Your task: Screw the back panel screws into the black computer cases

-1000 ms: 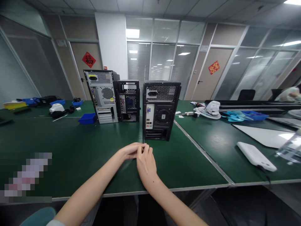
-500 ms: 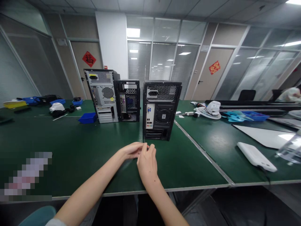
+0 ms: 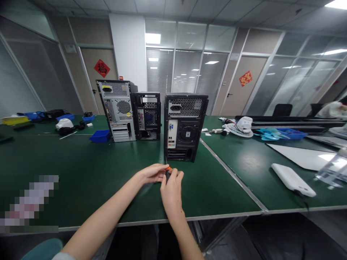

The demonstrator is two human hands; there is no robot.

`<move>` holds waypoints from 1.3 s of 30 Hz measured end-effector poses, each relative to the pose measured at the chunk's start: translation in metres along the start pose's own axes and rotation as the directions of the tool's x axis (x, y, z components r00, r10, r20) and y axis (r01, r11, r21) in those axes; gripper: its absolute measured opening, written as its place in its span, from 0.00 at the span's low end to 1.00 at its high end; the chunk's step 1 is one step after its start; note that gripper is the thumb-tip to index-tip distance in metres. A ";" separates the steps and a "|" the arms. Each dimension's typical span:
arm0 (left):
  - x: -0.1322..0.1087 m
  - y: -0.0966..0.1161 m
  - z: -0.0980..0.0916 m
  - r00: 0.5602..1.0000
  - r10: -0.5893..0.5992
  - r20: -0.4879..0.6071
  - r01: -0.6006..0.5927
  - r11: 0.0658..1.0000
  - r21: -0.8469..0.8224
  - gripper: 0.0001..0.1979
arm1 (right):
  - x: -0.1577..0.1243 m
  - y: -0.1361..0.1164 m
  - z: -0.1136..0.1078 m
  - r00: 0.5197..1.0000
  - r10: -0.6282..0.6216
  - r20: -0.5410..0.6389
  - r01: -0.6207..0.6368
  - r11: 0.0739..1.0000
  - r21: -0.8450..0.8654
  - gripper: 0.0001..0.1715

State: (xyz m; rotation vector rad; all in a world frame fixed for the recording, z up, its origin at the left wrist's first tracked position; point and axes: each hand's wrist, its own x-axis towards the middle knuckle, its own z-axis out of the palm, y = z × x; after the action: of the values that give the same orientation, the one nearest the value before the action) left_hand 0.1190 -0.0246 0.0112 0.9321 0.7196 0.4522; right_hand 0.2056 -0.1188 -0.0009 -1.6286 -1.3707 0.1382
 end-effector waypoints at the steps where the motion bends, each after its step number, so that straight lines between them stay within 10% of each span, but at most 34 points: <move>1: 0.000 0.000 0.000 1.000 -0.001 0.000 0.001 1.000 -0.001 0.12 | 0.000 0.001 0.001 1.000 0.013 -0.003 -0.013 0.999 0.032 0.04; 18: 0.001 -0.002 0.000 1.000 0.000 -0.023 0.000 1.000 0.006 0.14 | -0.009 0.022 0.030 0.960 0.277 -0.043 -0.235 0.879 0.415 0.15; 39: -0.001 0.001 -0.001 1.000 -0.006 -0.001 0.006 1.000 0.010 0.06 | -0.007 0.001 0.029 0.819 0.549 0.167 -0.430 0.396 0.811 0.21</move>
State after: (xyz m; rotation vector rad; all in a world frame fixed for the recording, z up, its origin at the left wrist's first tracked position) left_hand 0.1176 -0.0240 0.0116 0.9389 0.7264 0.4442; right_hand 0.1854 -0.1075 -0.0202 -1.1034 -0.4731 0.8972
